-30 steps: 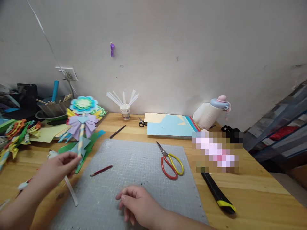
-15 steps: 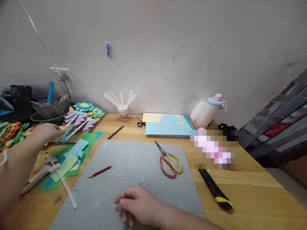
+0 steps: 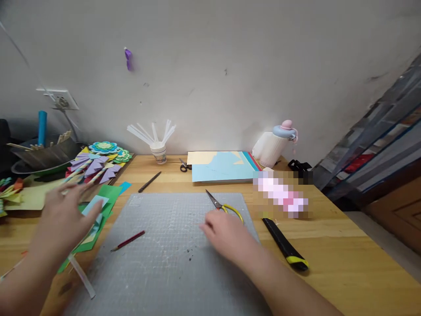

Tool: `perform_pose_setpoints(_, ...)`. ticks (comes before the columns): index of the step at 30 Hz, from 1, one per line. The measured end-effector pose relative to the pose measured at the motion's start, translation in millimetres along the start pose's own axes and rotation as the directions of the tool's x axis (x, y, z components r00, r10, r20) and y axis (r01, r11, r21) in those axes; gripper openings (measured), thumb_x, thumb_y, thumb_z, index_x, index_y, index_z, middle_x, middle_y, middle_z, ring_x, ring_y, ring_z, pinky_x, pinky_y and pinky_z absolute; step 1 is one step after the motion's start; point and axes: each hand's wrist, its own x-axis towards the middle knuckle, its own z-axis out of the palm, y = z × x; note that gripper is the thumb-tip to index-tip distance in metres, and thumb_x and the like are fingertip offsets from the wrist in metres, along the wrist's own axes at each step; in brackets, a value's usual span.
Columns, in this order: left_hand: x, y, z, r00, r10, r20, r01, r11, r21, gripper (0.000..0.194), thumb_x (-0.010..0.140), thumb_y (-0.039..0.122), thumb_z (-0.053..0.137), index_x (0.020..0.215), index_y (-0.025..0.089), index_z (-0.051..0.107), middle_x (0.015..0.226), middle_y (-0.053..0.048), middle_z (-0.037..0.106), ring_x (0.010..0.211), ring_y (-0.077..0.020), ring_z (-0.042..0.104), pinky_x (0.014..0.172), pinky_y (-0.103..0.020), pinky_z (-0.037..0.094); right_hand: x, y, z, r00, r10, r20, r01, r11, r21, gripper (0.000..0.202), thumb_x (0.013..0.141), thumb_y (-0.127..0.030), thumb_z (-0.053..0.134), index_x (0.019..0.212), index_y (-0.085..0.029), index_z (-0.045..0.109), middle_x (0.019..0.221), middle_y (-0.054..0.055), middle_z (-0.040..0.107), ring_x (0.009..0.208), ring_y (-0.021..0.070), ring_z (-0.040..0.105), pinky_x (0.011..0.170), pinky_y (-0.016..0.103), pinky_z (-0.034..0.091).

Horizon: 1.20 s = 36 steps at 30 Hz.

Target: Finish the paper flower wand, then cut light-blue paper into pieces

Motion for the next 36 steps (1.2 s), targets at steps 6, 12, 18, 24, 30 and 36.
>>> perform_pose_setpoints(6,-95.5,55.2,26.0,0.912,0.248,0.328,-0.125,0.927,-0.353,0.039,0.086,0.041,0.049,0.123,0.029,0.054,0.133,-0.008,0.048,0.119,-0.0268,0.053,0.096,-0.046,0.049,12.7,49.3,12.9,0.970,0.228,-0.089,-0.242,0.946,-0.214,0.016,0.085,-0.022,0.056,0.099,-0.016,0.061,0.099,0.015,0.064,0.089,0.0254,0.062,0.065,0.031,0.036)
perform_pose_setpoints(12,-120.8,68.4,42.6,0.864,0.352,0.360,-0.190,0.890,-0.415,0.032,0.083,0.034,0.054,0.113,0.029,0.064,0.125,-0.009,0.059,0.116,-0.0279,0.056,0.095,-0.049,0.049,34.0,28.4,19.0,0.995,0.099,-0.014,-0.100,0.976,-0.195,0.012,0.082,-0.022,0.056,0.092,-0.020,0.062,0.098,0.006,0.067,0.089,0.0204,0.064,0.065,0.027,0.037)
perform_pose_setpoints(18,-109.4,45.3,48.5,0.929,0.244,0.276,-0.144,0.930,-0.337,0.027,0.085,0.037,0.051,0.103,0.025,0.067,0.113,-0.008,0.062,0.105,-0.0271,0.059,0.090,-0.046,0.050,112.6,-22.7,30.0,0.999,0.047,-0.009,-0.048,0.971,-0.234,0.020,0.091,-0.029,0.054,0.101,-0.015,0.063,0.105,0.009,0.064,0.093,0.0203,0.062,0.078,0.034,0.049)
perform_pose_setpoints(24,-102.9,21.4,49.8,0.916,0.172,0.362,-0.099,0.972,-0.211,0.032,0.088,0.027,0.041,0.110,0.023,0.064,0.109,-0.008,0.062,0.100,-0.0270,0.058,0.088,-0.046,0.047,189.0,-51.3,33.6,0.999,0.014,-0.040,-0.023,0.973,-0.229,0.032,0.092,-0.032,0.057,0.119,-0.016,0.056,0.119,0.009,0.059,0.100,0.0211,0.061,0.083,0.041,0.053)
perform_pose_setpoints(30,-90.5,20.1,40.0,0.838,0.087,0.538,-0.009,0.989,-0.146,0.024,0.089,0.024,0.039,0.088,0.021,0.063,0.091,-0.007,0.062,0.091,-0.0255,0.058,0.081,-0.041,0.045,170.2,-65.8,34.1,0.974,-0.203,-0.100,0.191,0.974,-0.120,0.029,0.095,-0.029,0.048,0.117,-0.013,0.059,0.121,0.013,0.058,0.110,0.0229,0.056,0.092,0.041,0.045)
perform_pose_setpoints(36,-99.4,36.9,44.9,0.838,0.175,0.517,-0.028,0.960,-0.280,0.027,0.094,0.028,0.034,0.087,0.022,0.060,0.090,-0.006,0.063,0.085,-0.0234,0.058,0.077,-0.039,0.045,82.8,-80.3,73.4,0.762,-0.639,0.104,0.630,0.769,0.108,0.036,0.084,-0.044,0.063,0.112,-0.021,0.062,0.101,0.003,0.067,0.092,0.0159,0.059,0.077,0.024,0.042)
